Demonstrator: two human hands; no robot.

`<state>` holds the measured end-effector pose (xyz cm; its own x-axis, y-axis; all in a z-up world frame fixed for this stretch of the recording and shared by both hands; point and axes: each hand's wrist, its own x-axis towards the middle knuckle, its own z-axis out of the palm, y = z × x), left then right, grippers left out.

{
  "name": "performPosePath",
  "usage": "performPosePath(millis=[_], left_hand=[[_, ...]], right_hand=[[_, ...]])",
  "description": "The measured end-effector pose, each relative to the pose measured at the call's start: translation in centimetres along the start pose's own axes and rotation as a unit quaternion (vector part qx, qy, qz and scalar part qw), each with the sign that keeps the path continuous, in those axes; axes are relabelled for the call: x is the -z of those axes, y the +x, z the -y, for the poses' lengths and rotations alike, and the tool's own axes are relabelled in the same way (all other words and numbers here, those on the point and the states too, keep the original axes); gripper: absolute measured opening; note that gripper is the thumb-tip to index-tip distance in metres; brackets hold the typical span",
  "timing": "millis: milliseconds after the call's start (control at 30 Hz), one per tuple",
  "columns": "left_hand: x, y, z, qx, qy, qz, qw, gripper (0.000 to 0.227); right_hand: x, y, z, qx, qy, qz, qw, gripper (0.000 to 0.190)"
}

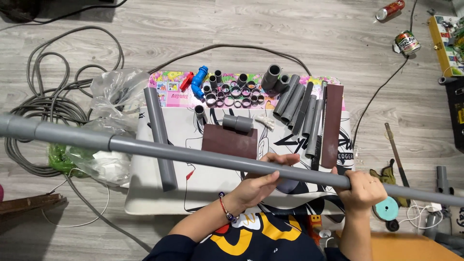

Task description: Polishing the ends of PVC pipes with sandpaper and then assembling them into a structure.

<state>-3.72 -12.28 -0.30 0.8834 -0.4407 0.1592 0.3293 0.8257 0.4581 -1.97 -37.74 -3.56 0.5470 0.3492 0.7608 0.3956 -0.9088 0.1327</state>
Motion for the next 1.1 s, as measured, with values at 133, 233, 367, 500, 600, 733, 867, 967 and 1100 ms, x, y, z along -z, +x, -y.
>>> performPosePath(millis=[133,233,367,500,600,733,867,967,1100], left_hand=[[1.5,-0.8,-0.6,-0.022,0.035,-0.021,0.999,0.045],[2.3,-2.7,-4.0,-0.136,0.13,-0.041,0.981,0.073],[2.5,-7.4,-10.4,-0.182,-0.025,-0.442,0.878,0.058],[3.9,-11.2,-12.7,-0.313,0.008,-0.487,0.815,0.071],[6.3,-12.8,-13.3,-0.3,-0.035,-0.464,0.833,0.079],[6.3,-12.5,-12.9,-0.354,-0.017,-0.485,0.8,0.063],[6.9,-13.7,-13.3,-0.386,0.272,-0.53,0.704,0.047],[7.7,-15.1,-14.4,-0.395,0.461,-0.562,0.562,0.028],[5.0,-15.3,-16.4,-0.351,0.676,-0.515,0.393,0.058]], right_hand=[[-0.4,-0.3,0.0,-0.01,-0.009,0.002,1.0,0.033],[-0.5,-0.5,-0.7,-0.006,-0.028,0.0,1.0,0.034],[-0.4,-2.0,-1.8,-0.007,-0.076,-0.017,0.997,0.028],[-0.4,-2.7,-2.7,0.013,-0.097,-0.035,0.995,0.03],[-0.5,-2.2,-2.5,0.012,-0.087,-0.046,0.995,0.027],[-1.1,-2.9,-2.8,0.002,-0.067,-0.032,0.997,0.026],[-1.5,-3.4,-2.8,-0.027,-0.03,-0.031,0.999,0.023],[-1.9,-4.0,-3.1,-0.04,-0.011,-0.047,0.998,0.022],[-2.2,-4.7,-3.9,-0.027,-0.006,-0.089,0.996,0.025]])
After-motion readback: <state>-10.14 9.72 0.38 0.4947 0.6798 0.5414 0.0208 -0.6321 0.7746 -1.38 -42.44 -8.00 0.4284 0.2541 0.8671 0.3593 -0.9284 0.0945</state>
